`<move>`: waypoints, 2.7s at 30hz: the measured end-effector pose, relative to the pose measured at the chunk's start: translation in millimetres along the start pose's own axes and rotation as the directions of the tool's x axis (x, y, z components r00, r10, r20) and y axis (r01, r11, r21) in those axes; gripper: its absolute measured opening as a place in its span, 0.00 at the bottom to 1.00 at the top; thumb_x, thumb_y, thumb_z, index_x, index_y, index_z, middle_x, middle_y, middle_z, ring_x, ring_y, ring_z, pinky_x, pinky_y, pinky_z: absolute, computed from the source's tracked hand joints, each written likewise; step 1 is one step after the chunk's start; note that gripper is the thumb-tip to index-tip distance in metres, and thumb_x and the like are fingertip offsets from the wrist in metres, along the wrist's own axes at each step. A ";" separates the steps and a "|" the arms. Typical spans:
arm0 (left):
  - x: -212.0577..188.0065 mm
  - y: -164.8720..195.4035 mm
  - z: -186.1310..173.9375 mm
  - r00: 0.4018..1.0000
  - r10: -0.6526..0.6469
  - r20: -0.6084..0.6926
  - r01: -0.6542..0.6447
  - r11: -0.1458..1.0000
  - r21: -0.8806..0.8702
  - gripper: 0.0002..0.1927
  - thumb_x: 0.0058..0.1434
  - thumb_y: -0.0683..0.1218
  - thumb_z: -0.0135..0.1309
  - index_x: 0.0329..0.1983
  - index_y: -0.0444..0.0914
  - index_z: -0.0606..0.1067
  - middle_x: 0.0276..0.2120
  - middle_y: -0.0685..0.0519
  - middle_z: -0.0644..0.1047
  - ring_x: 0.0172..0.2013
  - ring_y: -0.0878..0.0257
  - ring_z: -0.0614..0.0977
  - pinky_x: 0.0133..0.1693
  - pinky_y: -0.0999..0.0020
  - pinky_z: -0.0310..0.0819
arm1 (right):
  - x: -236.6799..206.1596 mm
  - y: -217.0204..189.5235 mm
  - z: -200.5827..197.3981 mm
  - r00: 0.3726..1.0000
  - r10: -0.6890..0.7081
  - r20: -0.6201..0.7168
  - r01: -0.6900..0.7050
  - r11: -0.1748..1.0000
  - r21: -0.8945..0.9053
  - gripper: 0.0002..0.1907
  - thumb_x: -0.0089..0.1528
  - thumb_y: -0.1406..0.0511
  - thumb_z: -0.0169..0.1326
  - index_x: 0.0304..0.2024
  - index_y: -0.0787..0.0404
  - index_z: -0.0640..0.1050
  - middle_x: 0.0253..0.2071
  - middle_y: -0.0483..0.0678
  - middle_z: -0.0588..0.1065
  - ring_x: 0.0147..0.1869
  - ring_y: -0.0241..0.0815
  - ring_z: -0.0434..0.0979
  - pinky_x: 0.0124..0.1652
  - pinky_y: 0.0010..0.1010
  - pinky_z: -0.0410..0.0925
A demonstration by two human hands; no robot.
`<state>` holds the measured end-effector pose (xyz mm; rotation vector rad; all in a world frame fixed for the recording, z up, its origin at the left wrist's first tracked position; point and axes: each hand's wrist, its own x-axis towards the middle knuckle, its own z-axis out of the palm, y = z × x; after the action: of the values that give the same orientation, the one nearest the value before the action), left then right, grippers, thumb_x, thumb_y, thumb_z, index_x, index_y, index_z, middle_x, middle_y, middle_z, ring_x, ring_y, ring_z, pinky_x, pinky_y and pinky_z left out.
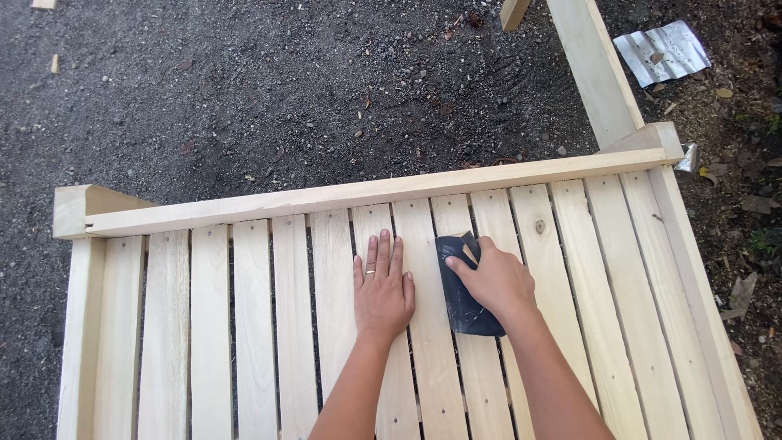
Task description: The person sands the slatted wooden top of a frame structure using a sanding block, rubbing it back and forth across the planks and along the edge rails. They reposition the sandpaper on the block and work across different sections of the panel.
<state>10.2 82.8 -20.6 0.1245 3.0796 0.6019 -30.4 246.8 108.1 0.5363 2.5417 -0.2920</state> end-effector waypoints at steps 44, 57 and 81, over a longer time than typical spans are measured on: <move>-2.1 1.7 1.4 0.998 0.007 -0.055 -0.010 0.999 -0.045 0.36 0.64 0.53 0.39 0.77 0.43 0.54 0.77 0.50 0.49 0.75 0.56 0.46 0.70 0.48 0.35 | 28.6 25.4 22.3 0.994 -0.107 -0.026 0.110 0.930 0.352 0.22 0.55 0.63 0.64 0.52 0.59 0.80 0.35 0.58 0.83 0.37 0.52 0.87 0.41 0.39 0.76; -0.8 3.5 1.1 0.999 -0.025 0.028 0.026 0.999 -0.029 0.36 0.65 0.54 0.38 0.77 0.44 0.52 0.77 0.51 0.48 0.75 0.56 0.45 0.70 0.48 0.34 | 32.0 -0.4 49.1 0.785 -0.507 -0.355 0.467 0.862 -0.198 0.24 0.51 0.70 0.57 0.49 0.46 0.84 0.34 0.50 0.82 0.36 0.53 0.83 0.35 0.44 0.74; -3.7 3.4 0.3 0.999 -0.011 0.039 0.012 0.999 -0.032 0.36 0.65 0.54 0.38 0.77 0.44 0.52 0.77 0.52 0.47 0.76 0.56 0.46 0.70 0.48 0.35 | 27.5 -9.4 53.7 0.718 -0.587 -0.375 0.504 0.809 -0.302 0.12 0.52 0.71 0.57 0.38 0.58 0.82 0.31 0.51 0.79 0.34 0.54 0.82 0.33 0.43 0.74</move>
<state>14.2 85.7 -19.6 0.1164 3.0295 0.6411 -32.0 230.6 49.3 -0.2907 3.1075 -0.1454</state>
